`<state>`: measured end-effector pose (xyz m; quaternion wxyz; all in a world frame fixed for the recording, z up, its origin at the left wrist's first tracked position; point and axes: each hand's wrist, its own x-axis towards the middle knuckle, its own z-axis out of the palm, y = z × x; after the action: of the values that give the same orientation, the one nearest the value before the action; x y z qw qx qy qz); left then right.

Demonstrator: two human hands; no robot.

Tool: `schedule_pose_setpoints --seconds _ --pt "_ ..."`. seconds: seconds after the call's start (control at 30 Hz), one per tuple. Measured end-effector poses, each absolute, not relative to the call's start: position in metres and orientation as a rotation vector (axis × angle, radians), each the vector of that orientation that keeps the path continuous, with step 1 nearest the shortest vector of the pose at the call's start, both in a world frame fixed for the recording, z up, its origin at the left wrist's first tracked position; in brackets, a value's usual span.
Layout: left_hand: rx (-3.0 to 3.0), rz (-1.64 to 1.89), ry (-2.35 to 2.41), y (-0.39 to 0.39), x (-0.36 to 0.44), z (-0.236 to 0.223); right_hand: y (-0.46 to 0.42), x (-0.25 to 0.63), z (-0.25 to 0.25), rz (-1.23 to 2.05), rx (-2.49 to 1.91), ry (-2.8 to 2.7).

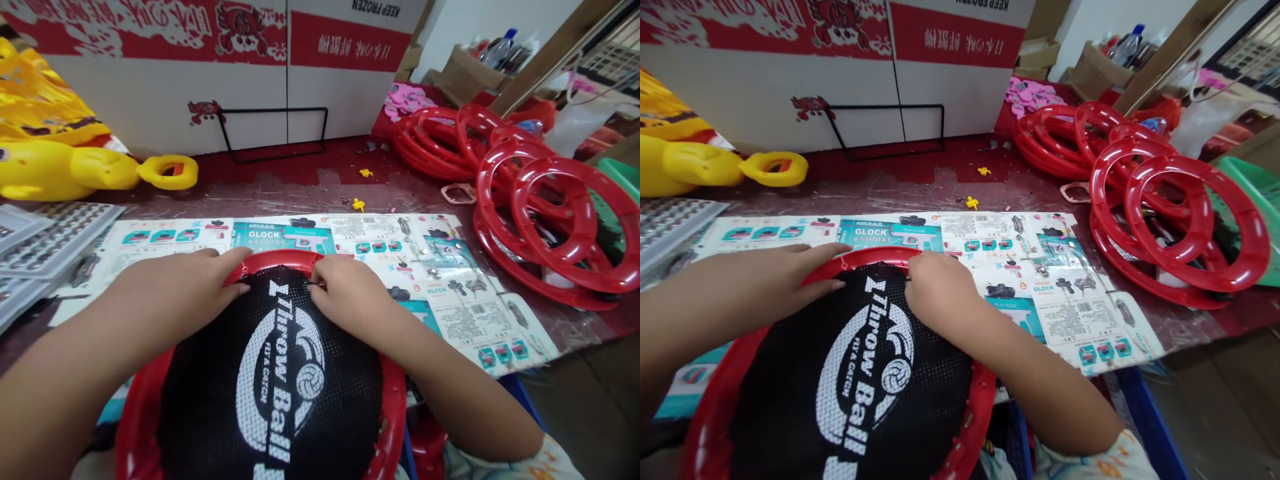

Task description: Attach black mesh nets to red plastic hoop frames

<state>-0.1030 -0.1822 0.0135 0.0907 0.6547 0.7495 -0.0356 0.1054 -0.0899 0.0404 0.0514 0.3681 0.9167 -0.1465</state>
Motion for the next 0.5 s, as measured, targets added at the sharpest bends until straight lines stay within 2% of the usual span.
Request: schedule_pose_setpoints --seconds 0.07,0.13,0.23,0.5 --pt "2.087 -0.045 2.11 -0.173 -0.101 0.017 -0.086 0.106 0.04 -0.581 1.105 2.819" --pt "2.198 0.182 1.846 -0.156 -0.098 0.017 -0.081 0.107 0.04 -0.726 1.09 2.838" --pt "2.07 0.468 1.564 -0.135 -0.092 0.01 -0.075 0.108 0.038 -0.897 1.113 2.838" --pt "1.762 0.659 1.604 -0.134 -0.093 -0.004 -0.074 0.106 0.032 -0.97 1.193 2.849"
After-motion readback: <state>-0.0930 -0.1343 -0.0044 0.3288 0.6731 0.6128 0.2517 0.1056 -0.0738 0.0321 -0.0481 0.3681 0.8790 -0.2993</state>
